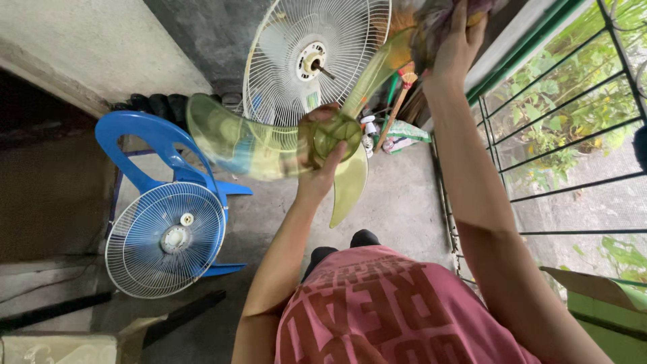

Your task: The person removes a green fan blade from a white pedestal fan and wipes it with a cloth. The person then reattaches the cleaned blade to the fan.

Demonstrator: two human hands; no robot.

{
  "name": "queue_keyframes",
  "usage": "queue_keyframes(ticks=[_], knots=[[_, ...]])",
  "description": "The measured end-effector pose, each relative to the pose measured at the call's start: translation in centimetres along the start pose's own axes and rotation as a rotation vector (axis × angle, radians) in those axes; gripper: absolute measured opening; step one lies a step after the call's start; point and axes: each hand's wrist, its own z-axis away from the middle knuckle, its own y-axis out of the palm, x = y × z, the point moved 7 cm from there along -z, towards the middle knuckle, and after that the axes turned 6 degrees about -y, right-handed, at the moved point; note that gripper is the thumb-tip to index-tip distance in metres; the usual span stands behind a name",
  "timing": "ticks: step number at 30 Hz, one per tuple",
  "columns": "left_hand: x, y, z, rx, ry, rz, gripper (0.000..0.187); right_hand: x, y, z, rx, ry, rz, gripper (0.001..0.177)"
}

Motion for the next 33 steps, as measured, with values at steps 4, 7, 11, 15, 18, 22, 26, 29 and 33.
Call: queue_keyframes(ticks=[4, 7, 11, 15, 18, 22, 26, 29, 33], knots=[[0.7, -0.9, -1.1, 0.018, -0.014, 0.008, 0.053, 3.9, 3.7, 5.6, 0.370, -0.113, 0.617, 0.042], [1.6, -1.1, -1.6, 0.015, -0.137, -0.033, 0.057, 8.5, 10.0, 12.4, 0.830, -0.836, 0.989, 0.038], [0.9, -1.8, -1.5, 0.012, -0.173, 0.067, 0.053, 9.8, 11.6, 11.6, 1.043, -0.847, 1.020, 0.036], [-2.0, -3.1, -1.6, 0.026, -0.051, 0.180, 0.051, 9.2, 8.3, 6.6, 0.998, -0.454, 0.995, 0.035], [-3.3, -4.2, -2.1, -0.024, -0.068, 0.268, 0.050, 8.0, 6.3, 5.1, 0.830, -0.129, 0.694, 0.028], [-4.2, -4.1, -2.5, -0.048, -0.098, 0.254, 0.051, 5.8, 5.4, 5.5, 0.856, -0.050, 0.472, 0.031], [-4.3, -3.6, -2.8, -0.042, -0.052, 0.300, 0.048, 2.6, 0.4, 2.2, 0.664, 0.129, 0.428, 0.022], [-4.3, -4.3, -3.2, -0.046, -0.010, 0.307, 0.049, 4.1, -0.5, 0.2, 0.691, -0.577, 1.187, 0.046], [-3.4, -6.3, -4.6, -0.158, 0.022, 0.296, 0.053, 2.5, 0.7, 1.6, 0.367, -0.078, 0.684, 0.032]])
